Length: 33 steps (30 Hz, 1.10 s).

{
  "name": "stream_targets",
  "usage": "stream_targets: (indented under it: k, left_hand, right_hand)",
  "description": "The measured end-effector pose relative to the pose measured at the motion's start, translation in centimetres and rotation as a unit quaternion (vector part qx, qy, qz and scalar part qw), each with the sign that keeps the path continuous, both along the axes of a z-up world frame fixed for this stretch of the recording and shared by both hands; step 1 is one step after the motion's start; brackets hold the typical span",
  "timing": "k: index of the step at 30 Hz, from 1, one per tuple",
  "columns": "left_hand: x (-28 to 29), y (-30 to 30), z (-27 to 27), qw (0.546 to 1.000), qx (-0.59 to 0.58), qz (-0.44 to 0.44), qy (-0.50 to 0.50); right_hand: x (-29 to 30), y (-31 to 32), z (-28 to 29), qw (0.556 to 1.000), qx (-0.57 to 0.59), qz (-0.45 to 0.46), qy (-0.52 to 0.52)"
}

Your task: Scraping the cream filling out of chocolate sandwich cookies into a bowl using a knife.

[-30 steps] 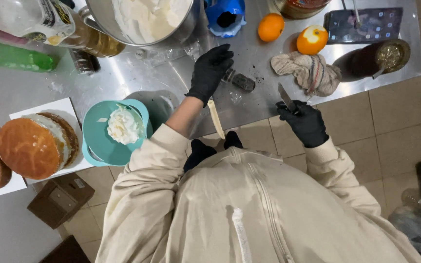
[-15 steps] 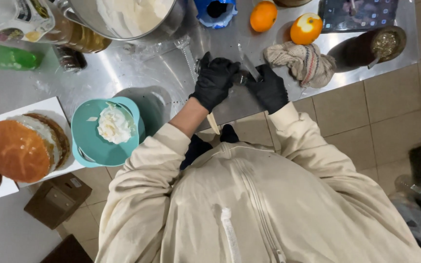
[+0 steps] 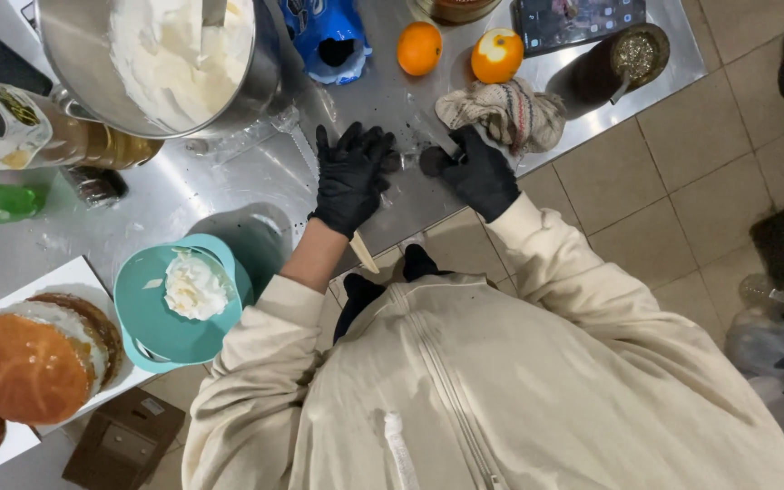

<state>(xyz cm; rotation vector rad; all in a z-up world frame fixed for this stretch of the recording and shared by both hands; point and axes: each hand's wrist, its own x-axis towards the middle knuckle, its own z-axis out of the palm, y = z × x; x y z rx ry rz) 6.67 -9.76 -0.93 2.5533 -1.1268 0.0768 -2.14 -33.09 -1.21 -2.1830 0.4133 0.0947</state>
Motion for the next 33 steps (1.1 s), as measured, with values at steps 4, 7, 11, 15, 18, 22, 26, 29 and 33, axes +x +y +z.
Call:
stream_targets:
  k: [4,7,11,15,18,22,26,29,33]
  left_hand:
    - [-1.8,-0.6,5.5,0.992,-0.105,-0.019,0.068]
    - [-3.8,-1.1,6.0,0.957,-0.206,-0.009,0.206]
    - [-5.4,-0.4,3.5,0.905,-0.267,0.055,0.328]
    - [-5.7,2.3,5.2,0.744,-0.412,0.135,0.509]
    - [-6.5,5.0,6.0,0.606,-0.499,0.152,0.600]
    - [-8.2,7.9,3.8,0.577,-0.542,0.146,0.593]
    - [-9.9,10.6,4.5,0.587,-0.560,0.155,0.564]
    - [-10.3,11.8,4.6,0.577,-0.578,0.155,0.555]
    - [-11.1,13.3,5.4,0.564,-0.593,0.177,0.546]
  right_hand:
    - [-1.1,-0.1,3.5,0.999,-0.008,0.016,-0.030]
    - [-1.4,1.1,5.9,0.997,-0.001,0.038,-0.071]
    - [-1.0,2.5,5.5,0.992,0.105,0.064,-0.041]
    - [-0.7,4.4,5.6,0.964,0.228,0.103,-0.083]
    - [-0.1,7.4,9.5,0.990,0.050,0.134,-0.019]
    - [0.3,10.2,9.2,0.966,0.061,0.212,-0.137]
    - [0.4,12.7,8.7,0.917,0.086,0.306,-0.241]
    - [0.7,14.6,10.7,0.914,0.092,0.328,-0.220]
    - [0.3,17.3,13.7,0.930,0.084,0.343,-0.105]
